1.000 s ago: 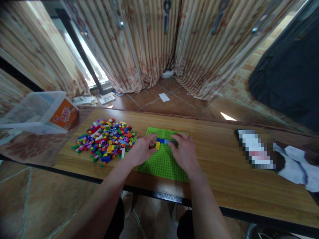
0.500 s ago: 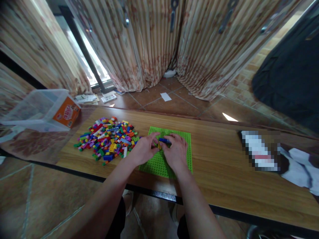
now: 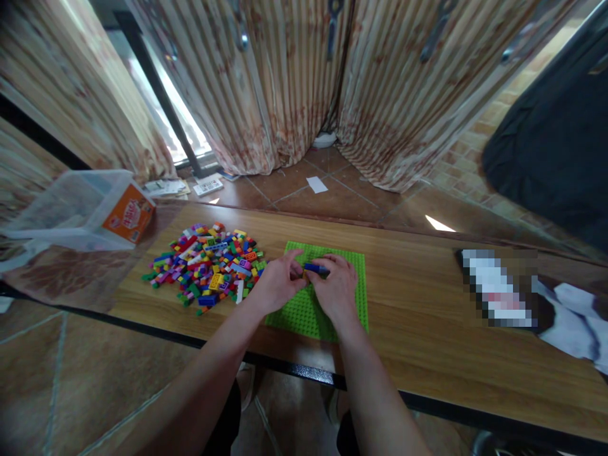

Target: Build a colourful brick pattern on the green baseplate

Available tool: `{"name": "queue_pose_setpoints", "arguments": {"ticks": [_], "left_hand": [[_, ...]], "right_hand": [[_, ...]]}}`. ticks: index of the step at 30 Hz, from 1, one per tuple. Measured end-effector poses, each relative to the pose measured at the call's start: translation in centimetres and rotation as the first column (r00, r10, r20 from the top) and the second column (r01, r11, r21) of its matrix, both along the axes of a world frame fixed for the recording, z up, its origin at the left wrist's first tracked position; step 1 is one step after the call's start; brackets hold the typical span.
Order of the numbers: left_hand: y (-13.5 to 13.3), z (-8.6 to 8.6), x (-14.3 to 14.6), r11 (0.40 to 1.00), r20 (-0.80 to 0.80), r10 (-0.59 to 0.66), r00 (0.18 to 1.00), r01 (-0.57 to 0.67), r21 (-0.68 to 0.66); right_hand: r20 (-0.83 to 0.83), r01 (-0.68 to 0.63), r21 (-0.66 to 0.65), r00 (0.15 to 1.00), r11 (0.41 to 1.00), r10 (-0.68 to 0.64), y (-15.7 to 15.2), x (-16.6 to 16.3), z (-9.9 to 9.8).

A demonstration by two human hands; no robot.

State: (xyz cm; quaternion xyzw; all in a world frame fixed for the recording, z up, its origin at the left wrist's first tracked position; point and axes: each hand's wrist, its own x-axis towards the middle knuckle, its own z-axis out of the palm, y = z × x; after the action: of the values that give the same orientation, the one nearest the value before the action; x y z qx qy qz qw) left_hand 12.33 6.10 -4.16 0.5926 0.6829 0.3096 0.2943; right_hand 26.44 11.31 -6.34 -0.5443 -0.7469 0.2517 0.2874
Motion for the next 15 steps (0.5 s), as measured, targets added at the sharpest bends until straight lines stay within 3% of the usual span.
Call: {"name": "queue_pose_setpoints", "arguments": {"ticks": [10,15], "left_hand": [[0.49,0.21,0.0,0.999,-0.015,-0.035,0.999,0.035,-0.003],[0.58,-0.02,0.03,1.0,0.058,-0.003,0.998,0.003,-0.011]], "right_hand": [[-0.042,-0.051,0.03,0.998,0.998,0.053,0.79,0.27,-0.76],[-0.049,-0.058,0.026,0.997,0.998,0.059,0.68,0.43,-0.6]]}}
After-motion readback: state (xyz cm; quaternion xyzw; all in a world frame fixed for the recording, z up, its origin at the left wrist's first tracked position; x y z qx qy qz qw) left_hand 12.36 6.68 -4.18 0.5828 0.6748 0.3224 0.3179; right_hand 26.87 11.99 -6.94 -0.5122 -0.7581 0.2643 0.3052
